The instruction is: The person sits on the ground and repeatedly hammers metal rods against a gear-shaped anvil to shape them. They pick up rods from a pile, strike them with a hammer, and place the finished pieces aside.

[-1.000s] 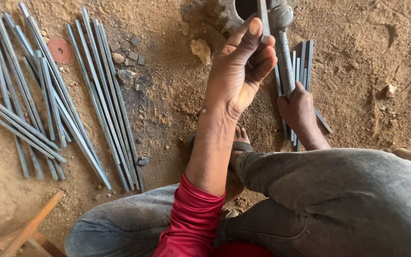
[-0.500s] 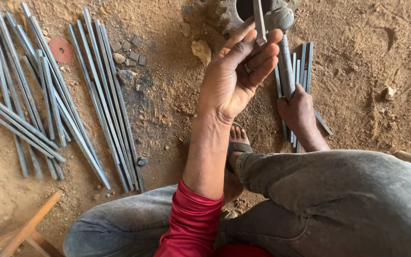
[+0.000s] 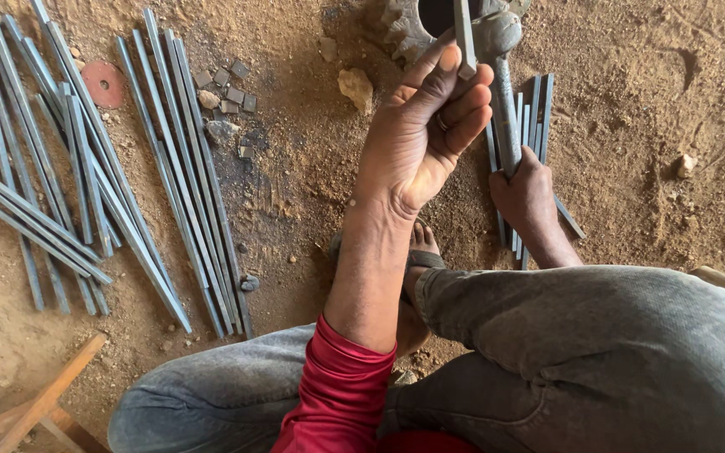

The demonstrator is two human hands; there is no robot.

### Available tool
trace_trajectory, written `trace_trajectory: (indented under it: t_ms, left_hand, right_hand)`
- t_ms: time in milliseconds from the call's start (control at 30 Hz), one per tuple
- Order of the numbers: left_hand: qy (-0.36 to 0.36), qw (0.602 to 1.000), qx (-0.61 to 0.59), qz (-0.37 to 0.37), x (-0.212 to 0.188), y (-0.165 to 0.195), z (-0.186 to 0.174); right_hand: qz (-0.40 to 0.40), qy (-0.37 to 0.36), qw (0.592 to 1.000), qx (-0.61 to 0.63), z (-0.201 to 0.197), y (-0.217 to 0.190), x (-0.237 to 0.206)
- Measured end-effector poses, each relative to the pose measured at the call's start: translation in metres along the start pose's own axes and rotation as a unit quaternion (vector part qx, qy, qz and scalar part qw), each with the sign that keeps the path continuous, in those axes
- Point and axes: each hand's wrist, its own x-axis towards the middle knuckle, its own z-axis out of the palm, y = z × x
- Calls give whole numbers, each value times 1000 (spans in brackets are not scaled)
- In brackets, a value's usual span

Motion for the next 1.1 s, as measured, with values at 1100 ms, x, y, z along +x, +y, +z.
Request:
trace_trajectory:
  t_ms: [1100]
  left_hand:
    - [265, 658, 689, 149, 53, -86, -168]
  right_hand:
    - [19, -40, 998, 55, 13, 38, 7]
